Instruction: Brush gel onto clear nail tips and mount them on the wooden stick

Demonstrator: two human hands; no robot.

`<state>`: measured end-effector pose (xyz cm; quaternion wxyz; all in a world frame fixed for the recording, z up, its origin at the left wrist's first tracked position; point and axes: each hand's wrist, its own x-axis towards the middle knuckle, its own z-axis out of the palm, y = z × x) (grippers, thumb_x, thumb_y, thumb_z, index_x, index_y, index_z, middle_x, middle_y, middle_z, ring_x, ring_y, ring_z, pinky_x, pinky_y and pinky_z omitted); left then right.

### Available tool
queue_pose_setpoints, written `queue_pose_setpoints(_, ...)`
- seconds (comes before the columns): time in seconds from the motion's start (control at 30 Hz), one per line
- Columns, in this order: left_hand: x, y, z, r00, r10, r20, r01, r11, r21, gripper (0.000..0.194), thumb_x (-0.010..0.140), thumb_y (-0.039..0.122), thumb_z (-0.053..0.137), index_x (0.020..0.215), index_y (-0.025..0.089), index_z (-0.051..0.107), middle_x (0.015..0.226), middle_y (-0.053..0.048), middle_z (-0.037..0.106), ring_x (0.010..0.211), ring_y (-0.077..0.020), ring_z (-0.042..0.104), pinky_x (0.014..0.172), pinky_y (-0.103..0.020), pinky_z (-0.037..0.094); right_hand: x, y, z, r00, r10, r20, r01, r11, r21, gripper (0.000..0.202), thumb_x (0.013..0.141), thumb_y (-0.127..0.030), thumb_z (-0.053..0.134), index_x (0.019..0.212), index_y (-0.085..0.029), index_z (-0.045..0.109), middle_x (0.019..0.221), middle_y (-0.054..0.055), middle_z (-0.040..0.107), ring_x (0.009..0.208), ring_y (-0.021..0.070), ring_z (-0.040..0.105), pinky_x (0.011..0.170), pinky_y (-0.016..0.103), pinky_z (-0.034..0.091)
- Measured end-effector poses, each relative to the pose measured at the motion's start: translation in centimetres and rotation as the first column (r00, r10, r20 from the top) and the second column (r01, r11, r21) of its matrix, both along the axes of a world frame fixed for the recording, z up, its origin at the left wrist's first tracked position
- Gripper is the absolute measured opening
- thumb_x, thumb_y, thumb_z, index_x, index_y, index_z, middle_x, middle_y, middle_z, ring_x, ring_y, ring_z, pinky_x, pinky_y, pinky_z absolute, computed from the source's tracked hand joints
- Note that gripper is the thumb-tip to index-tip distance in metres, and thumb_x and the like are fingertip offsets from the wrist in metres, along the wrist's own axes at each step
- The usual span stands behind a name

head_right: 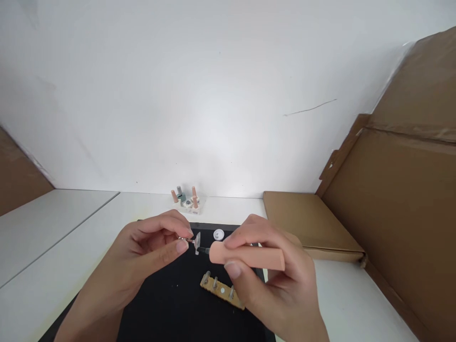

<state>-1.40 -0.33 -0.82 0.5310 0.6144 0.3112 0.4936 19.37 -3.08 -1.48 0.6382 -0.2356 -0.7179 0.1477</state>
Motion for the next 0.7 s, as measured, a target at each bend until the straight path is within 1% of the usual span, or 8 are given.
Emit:
queue_pose_setpoints(0.1, -0.03, 0.07, -0.2, 1.0, 0.0, -0.012, 0.0, 1.0, 0.018, 0.015, 0.082, 0.012, 0.074, 0.077, 0.026, 0.079, 0.075, 0.003, 0.063, 0.068, -0.0086, 0.055, 0.063, -0.016, 0.047, -0.13, 0.17, -0.3, 0.999, 0.019, -0.048, -0.02, 1.0, -0.023, 0.012, 0.092, -0.019, 0.066, 0.096, -0.029, 0.072, 0.07, -0.001, 0.066, 0.058, 0.014, 0.057, 0.047, 0.027, 0.043)
queue_pose_setpoints(0.23, 0.14, 0.12, -0.28, 1.0, 0.001, -0.023, 0.0, 0.999, 0.033, 0.019, 0.081, 0.01, 0.074, 0.077, 0.027, 0.08, 0.076, 0.003, 0.064, 0.068, -0.0079, 0.057, 0.062, -0.015, 0.047, -0.37, 0.2, -0.46, 0.996, -0.007, -0.085, 0.002, 0.998, -0.059, 0.008, 0.092, -0.023, 0.067, 0.091, -0.029, 0.072, 0.07, -0.002, 0.067, 0.057, 0.0139, 0.058, 0.048, 0.027, 0.044)
queue_pose_setpoints(0.4, 0.34, 0.18, -0.31, 1.0, -0.003, -0.028, 0.005, 0.998, 0.067, 0.024, 0.079, 0.006, 0.074, 0.078, 0.028, 0.081, 0.075, 0.004, 0.064, 0.066, -0.0063, 0.056, 0.06, -0.013, 0.046, -0.32, 0.24, -0.56, 0.997, -0.029, -0.075, 0.026, 0.999, -0.048, 0.01, 0.091, -0.02, 0.067, 0.089, -0.029, 0.071, 0.068, -0.003, 0.066, 0.056, 0.0125, 0.057, 0.046, 0.025, 0.043)
queue_pose_setpoints(0.57, 0.46, 0.04, -0.51, 0.999, -0.027, -0.045, 0.03, 0.997, 0.065, 0.025, 0.08, 0.005, 0.074, 0.08, 0.03, 0.081, 0.077, 0.004, 0.065, 0.065, -0.0053, 0.057, 0.059, -0.012, 0.047, -0.12, 0.56, -0.65, 0.998, -0.044, -0.051, 0.043, 0.999, -0.014, 0.013, 0.09, -0.015, 0.068, 0.088, -0.027, 0.07, 0.071, -0.003, 0.069, 0.057, 0.0123, 0.059, 0.047, 0.026, 0.044)
queue_pose_setpoints(0.7, 0.65, -0.2, -0.78, 0.998, -0.039, -0.054, 0.042, 0.998, 0.054, 0.026, 0.08, 0.006, 0.074, 0.08, 0.03, 0.081, 0.078, 0.004, 0.065, 0.067, -0.0055, 0.058, 0.06, -0.011, 0.048, 0.04, 0.7, -0.88, 0.997, -0.065, -0.038, 0.065, 0.998, -0.008, 0.011, 0.091, -0.017, 0.068, 0.086, -0.026, 0.069, 0.069, -0.005, 0.068, 0.056, 0.0105, 0.057, 0.046, 0.024, 0.044)
